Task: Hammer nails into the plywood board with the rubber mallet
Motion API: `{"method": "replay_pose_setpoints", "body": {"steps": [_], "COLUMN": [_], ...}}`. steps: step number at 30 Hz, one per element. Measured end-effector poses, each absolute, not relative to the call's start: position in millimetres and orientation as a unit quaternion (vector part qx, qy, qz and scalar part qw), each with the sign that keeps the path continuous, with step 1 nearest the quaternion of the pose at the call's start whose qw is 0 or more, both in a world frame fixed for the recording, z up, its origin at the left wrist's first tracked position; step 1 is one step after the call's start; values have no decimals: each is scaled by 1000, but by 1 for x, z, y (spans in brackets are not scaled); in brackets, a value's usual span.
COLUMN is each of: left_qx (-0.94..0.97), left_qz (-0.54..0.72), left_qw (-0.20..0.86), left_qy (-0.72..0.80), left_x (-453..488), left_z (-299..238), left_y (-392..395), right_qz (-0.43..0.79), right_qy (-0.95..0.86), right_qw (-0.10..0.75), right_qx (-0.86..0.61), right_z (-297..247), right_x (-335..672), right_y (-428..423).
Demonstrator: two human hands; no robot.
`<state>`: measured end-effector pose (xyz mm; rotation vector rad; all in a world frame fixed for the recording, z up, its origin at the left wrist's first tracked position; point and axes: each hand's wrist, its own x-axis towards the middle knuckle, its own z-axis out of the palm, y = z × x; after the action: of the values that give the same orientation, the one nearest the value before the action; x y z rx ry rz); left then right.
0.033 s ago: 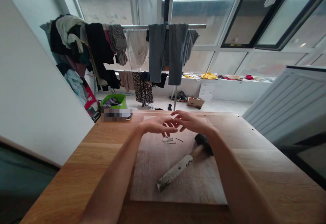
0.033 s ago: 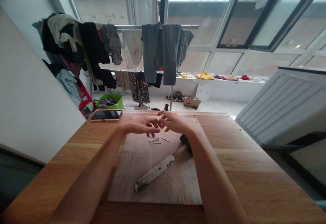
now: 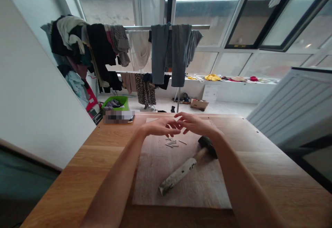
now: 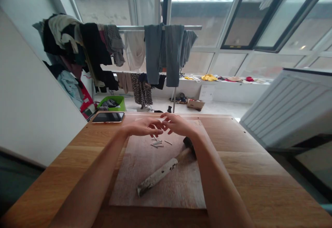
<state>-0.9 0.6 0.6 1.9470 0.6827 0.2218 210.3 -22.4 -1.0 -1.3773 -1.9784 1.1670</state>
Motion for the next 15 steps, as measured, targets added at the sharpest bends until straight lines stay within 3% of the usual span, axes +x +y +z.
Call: {"method": "replay_pose_setpoints", "body": {"steps": [4,8,12,15], "left_qx": [854,859,907,934], "left_qz": [144,174,126,85], "left_qw": [392,328,227,133], "left_qy": [309,352,330,320], "left_x": [-5,-9,-24,-50], "left_z": [12,31,38,25], "left_y": [-1,-16,-52,-87], "right_qz": [382,265,175,109], "right_qy": [-745,-778,-766,-771], "right_qw": [245,301,404,388], "right_qx": [-488,-484,-468,-493], "right_z": [5,28,65,80], "right_x": [215,216,217,228], "right_y": [-26,-41,-65,-80]}}
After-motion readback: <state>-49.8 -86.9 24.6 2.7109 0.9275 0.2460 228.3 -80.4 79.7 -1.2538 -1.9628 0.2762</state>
